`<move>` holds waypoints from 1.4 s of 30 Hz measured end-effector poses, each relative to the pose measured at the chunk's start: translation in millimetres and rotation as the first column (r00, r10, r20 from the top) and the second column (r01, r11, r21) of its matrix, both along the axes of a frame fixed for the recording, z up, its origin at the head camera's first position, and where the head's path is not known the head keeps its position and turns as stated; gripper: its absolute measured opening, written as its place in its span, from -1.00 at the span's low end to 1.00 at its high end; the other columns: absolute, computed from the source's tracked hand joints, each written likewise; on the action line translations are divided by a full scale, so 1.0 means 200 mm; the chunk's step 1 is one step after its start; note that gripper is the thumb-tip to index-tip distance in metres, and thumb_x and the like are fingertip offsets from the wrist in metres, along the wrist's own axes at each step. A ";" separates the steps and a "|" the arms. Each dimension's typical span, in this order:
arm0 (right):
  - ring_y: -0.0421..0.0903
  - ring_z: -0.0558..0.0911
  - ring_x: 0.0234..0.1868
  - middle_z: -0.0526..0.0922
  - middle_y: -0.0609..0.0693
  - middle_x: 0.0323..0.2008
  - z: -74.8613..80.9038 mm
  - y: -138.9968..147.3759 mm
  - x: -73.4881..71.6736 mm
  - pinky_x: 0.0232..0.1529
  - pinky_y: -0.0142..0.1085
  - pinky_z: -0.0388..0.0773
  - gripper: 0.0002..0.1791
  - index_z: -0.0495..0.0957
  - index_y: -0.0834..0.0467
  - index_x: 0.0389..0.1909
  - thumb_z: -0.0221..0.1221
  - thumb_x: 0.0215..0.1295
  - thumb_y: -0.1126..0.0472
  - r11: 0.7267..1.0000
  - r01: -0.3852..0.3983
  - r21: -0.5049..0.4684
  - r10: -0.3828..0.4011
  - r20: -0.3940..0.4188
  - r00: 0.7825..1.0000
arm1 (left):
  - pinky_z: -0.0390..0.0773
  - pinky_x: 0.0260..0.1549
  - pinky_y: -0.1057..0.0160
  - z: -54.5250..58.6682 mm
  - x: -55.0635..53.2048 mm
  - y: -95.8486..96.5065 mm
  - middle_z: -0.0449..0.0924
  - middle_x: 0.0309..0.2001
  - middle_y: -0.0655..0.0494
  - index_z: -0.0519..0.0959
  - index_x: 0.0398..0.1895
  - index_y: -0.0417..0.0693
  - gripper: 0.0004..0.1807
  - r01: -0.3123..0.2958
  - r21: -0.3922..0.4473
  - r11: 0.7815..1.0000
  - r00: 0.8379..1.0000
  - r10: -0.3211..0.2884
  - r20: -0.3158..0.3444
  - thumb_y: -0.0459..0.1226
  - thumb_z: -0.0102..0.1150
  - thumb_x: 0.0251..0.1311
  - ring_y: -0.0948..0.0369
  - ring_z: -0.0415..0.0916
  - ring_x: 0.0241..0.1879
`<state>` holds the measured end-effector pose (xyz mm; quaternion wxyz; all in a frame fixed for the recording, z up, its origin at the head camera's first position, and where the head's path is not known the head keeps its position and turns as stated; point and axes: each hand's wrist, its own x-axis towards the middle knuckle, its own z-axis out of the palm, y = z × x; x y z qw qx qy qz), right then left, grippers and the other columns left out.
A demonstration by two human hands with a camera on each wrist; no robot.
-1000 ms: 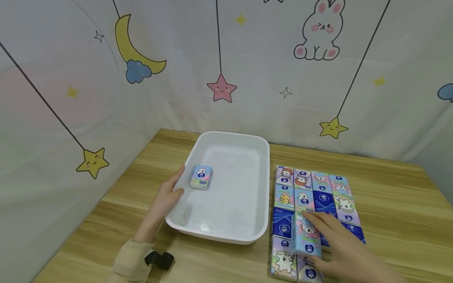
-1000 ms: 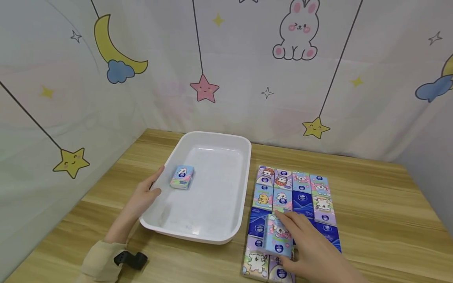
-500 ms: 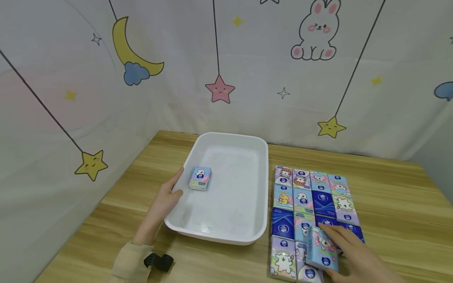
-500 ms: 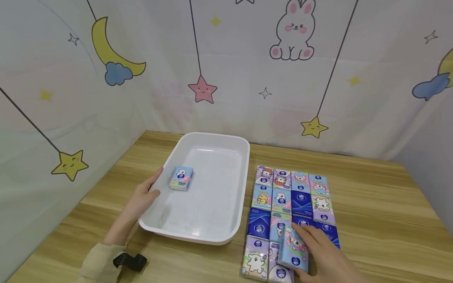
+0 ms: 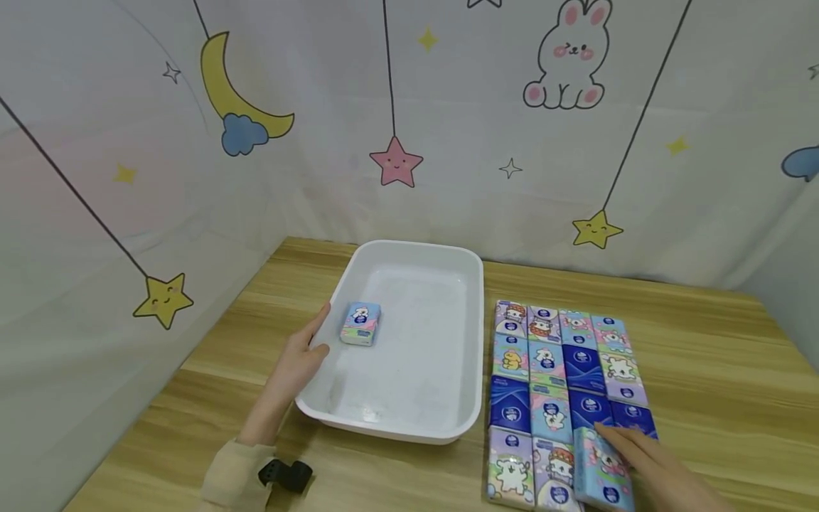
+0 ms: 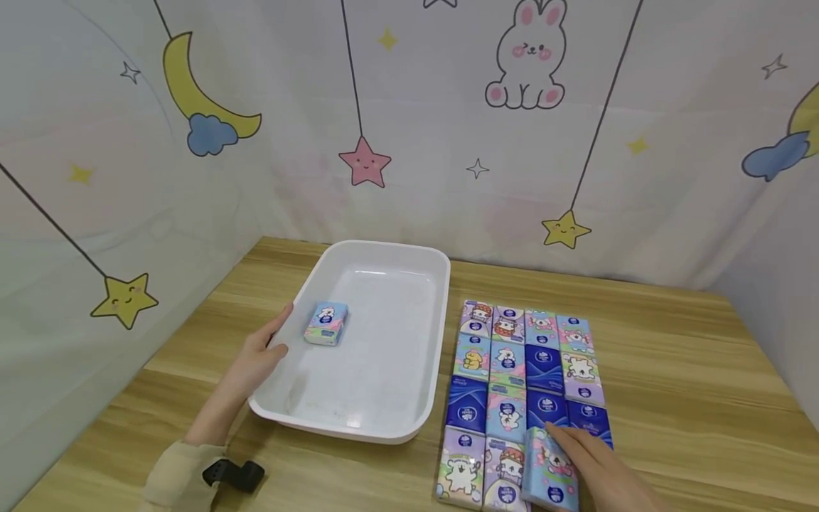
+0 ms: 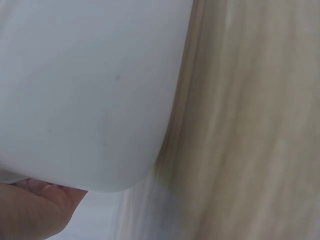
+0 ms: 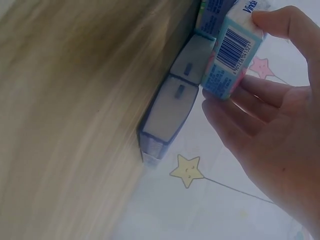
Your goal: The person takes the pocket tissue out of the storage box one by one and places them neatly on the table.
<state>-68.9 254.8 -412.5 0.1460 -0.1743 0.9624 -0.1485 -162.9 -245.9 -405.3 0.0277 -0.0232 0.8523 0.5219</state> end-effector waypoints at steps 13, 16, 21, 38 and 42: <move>0.00 0.57 -0.05 0.43 0.03 0.18 -0.11 0.07 0.03 -0.31 -0.28 0.67 0.07 0.13 0.01 0.44 0.29 -0.06 -0.37 0.989 -0.141 0.052 0.148 -0.191 0.970 | 0.16 0.38 -0.16 0.00 0.00 0.00 -0.10 0.54 -0.02 -0.03 0.52 0.00 -0.25 -0.002 -0.014 1.000 1.000 0.002 0.002 -0.45 -0.22 0.22 -0.08 -0.04 0.49; -0.13 0.57 -0.07 0.46 0.00 0.13 -0.12 0.07 0.04 -0.32 -0.28 0.67 0.05 0.16 -0.01 0.43 0.32 -0.07 -0.34 0.988 -0.148 0.038 0.152 -0.226 0.962 | 0.13 0.39 -0.16 0.00 0.00 0.00 -0.11 0.54 -0.05 -0.04 0.52 -0.01 -0.25 0.002 -0.013 1.000 1.000 -0.002 0.000 -0.46 -0.23 0.22 -0.10 -0.05 0.49; -0.26 0.56 -0.11 0.48 -0.04 0.07 -0.13 0.07 0.05 -0.33 -0.33 0.65 0.07 0.21 -0.03 0.40 0.37 -0.15 -0.33 0.988 -0.153 0.034 0.156 -0.313 0.937 | 0.11 0.40 -0.15 0.01 0.01 0.00 -0.10 0.54 -0.05 -0.03 0.52 0.00 -0.25 -0.003 -0.011 1.000 1.000 0.004 0.006 -0.45 -0.22 0.22 -0.09 -0.06 0.50; -0.04 0.59 -0.08 0.50 -0.08 0.10 -0.16 0.06 0.06 -0.23 -0.22 0.66 0.00 0.24 -0.04 0.37 0.28 -0.10 -0.40 0.979 -0.151 0.136 0.188 -0.321 0.928 | 0.09 0.42 -0.13 0.00 0.00 0.00 -0.10 0.54 -0.02 -0.03 0.52 0.00 -0.26 -0.003 -0.007 1.000 1.000 0.003 -0.002 -0.46 -0.23 0.24 -0.07 -0.07 0.50; -0.03 0.59 -0.08 0.51 -0.16 0.08 -0.17 0.03 0.08 -0.21 -0.19 0.66 0.03 0.33 -0.03 0.31 0.29 -0.20 -0.47 0.987 -0.095 0.133 0.140 -0.395 0.908 | 0.07 0.43 -0.13 0.00 0.00 0.00 -0.11 0.54 -0.02 -0.03 0.52 -0.01 -0.26 -0.004 -0.001 1.000 1.000 0.004 0.000 -0.46 -0.23 0.24 -0.06 -0.08 0.51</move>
